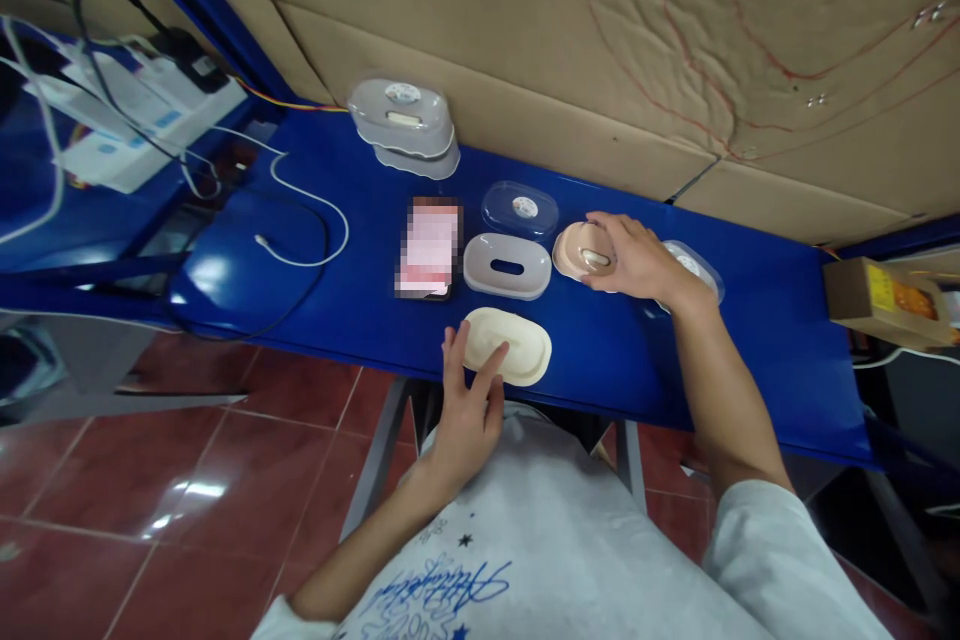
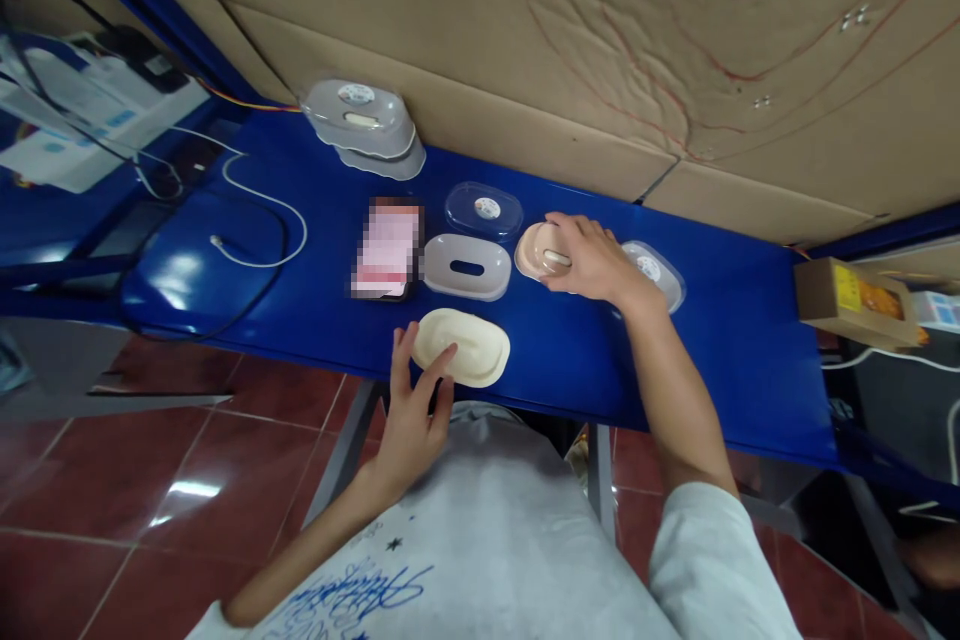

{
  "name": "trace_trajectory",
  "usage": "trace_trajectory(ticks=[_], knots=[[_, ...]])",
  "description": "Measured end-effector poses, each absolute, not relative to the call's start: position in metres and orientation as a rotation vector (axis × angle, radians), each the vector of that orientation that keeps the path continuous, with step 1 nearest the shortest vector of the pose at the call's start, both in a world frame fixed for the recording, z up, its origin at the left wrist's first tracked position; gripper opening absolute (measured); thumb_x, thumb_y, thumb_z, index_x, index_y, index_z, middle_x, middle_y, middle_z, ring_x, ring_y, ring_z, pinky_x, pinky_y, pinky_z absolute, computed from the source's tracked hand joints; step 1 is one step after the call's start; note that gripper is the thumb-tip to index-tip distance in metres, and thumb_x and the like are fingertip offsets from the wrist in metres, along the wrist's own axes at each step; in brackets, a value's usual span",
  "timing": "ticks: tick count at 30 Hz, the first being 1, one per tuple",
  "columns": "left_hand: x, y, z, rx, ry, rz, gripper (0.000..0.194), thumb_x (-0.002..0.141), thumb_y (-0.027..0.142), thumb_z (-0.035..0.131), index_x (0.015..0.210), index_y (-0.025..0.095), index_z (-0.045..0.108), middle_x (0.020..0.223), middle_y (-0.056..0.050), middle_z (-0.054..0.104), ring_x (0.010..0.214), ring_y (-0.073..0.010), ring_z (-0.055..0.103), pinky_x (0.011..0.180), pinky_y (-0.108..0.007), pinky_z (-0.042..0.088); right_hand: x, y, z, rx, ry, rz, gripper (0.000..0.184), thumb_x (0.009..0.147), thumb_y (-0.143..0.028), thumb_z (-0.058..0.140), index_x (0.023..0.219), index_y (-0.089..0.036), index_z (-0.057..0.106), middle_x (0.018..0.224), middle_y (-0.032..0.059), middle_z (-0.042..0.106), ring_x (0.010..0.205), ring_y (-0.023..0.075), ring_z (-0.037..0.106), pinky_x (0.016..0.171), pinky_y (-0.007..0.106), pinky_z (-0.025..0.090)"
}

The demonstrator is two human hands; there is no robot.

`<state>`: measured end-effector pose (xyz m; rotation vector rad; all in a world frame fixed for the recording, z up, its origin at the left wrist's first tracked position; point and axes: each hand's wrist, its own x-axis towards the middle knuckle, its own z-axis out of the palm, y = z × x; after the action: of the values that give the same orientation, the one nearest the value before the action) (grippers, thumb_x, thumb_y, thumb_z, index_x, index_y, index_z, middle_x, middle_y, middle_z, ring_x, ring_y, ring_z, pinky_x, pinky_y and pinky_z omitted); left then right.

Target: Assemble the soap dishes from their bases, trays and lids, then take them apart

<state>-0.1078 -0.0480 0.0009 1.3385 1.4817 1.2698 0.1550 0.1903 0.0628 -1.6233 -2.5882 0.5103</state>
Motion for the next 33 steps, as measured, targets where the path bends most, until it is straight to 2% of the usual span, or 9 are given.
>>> trace_trajectory(ticks=[4,8,11,15,20,24,26,28,33], knots=[[-0.095,-0.041,0.017,1.212,1.301,1.333,0.042,0.095,0.025,0.076,0.135,0.036,0.075,0.168,-0.008,0.048,0.165,-0.0382,0.031,0.136,-0.062,0.019,0.158,0.173,0.077,-1.49,-2.456,0.603,0.1,0.074,-0.048,0.086,0.16,-0.023,0.042,0.159,0.0195,0.055,0.147,0.0454,0.053,0.121,0.068,0.043],[-0.073,-0.022,0.029,0.784,0.875,1.376,0.087,0.086,0.04,0.089,0.161,0.044,0.044,0.175,-0.008,0.039,0.161,-0.0379,0.039,0.131,-0.058,0.036,0.156,0.128,0.103,-1.141,-2.435,0.893,0.108,0.078,-0.054,0.088,0.167,-0.03,0.031,0.16,0.0136,0.055,0.143,0.0386,0.059,0.12,0.059,0.05],[-0.06,-0.006,0.029,0.634,0.701,1.32,0.107,0.082,0.052,0.091,0.169,0.043,0.028,0.172,-0.01,0.043,0.159,-0.0372,0.043,0.131,-0.055,0.036,0.151,0.109,0.117,-0.904,-2.534,1.123,0.109,0.081,-0.06,0.087,0.17,-0.036,0.028,0.164,0.0104,0.053,0.14,0.0358,0.063,0.115,0.053,0.056],[-0.058,-0.003,0.023,0.539,0.742,1.289,0.109,0.078,0.055,0.093,0.168,0.036,0.035,0.166,-0.011,0.052,0.159,-0.0367,0.042,0.134,-0.052,0.031,0.154,0.148,0.103,-1.163,-2.434,0.818,0.106,0.088,-0.067,0.078,0.173,-0.031,0.024,0.167,0.0135,0.05,0.148,0.0381,0.055,0.122,0.059,0.049],[-0.065,-0.016,0.022,0.382,0.776,1.219,0.105,0.075,0.057,0.094,0.164,0.035,0.043,0.166,-0.009,0.054,0.161,-0.0354,0.039,0.134,-0.05,0.032,0.157,0.224,0.062,-1.669,-2.594,0.539,0.123,0.08,-0.064,0.085,0.174,-0.016,0.022,0.174,0.0271,0.035,0.159,0.0536,0.035,0.125,0.077,0.031],[-0.065,-0.016,0.022,0.381,0.802,1.26,0.103,0.076,0.059,0.093,0.163,0.035,0.044,0.17,-0.01,0.049,0.162,-0.0358,0.038,0.134,-0.05,0.03,0.152,0.207,0.067,-1.555,-2.539,0.569,0.107,0.092,-0.067,0.072,0.174,-0.021,0.023,0.179,0.0205,0.03,0.166,0.0459,0.025,0.131,0.074,0.021],[-0.064,-0.012,0.02,0.402,0.817,1.289,0.103,0.077,0.061,0.092,0.163,0.032,0.044,0.17,-0.013,0.048,0.163,-0.0365,0.037,0.135,-0.051,0.028,0.151,0.175,0.08,-1.286,-2.463,0.735,0.098,0.097,-0.07,0.064,0.175,-0.03,0.019,0.181,0.0118,0.028,0.167,0.0381,0.028,0.133,0.067,0.027],[-0.062,-0.007,0.018,0.443,0.822,1.303,0.1,0.079,0.064,0.089,0.162,0.03,0.045,0.169,-0.014,0.049,0.164,-0.0365,0.035,0.136,-0.05,0.026,0.15,0.137,0.091,-1.019,-2.47,0.997,0.105,0.094,-0.07,0.07,0.176,-0.036,0.014,0.181,0.0071,0.028,0.164,0.0354,0.036,0.13,0.061,0.038],[-0.055,-0.004,0.011,0.6,0.791,1.272,0.092,0.081,0.063,0.088,0.158,0.032,0.049,0.167,-0.011,0.051,0.159,-0.0381,0.041,0.134,-0.051,0.03,0.146,0.074,0.099,-1.0,-2.462,1.16,0.099,0.092,-0.059,0.078,0.173,-0.038,0.025,0.172,0.0077,0.047,0.152,0.0351,0.055,0.121,0.058,0.053]])
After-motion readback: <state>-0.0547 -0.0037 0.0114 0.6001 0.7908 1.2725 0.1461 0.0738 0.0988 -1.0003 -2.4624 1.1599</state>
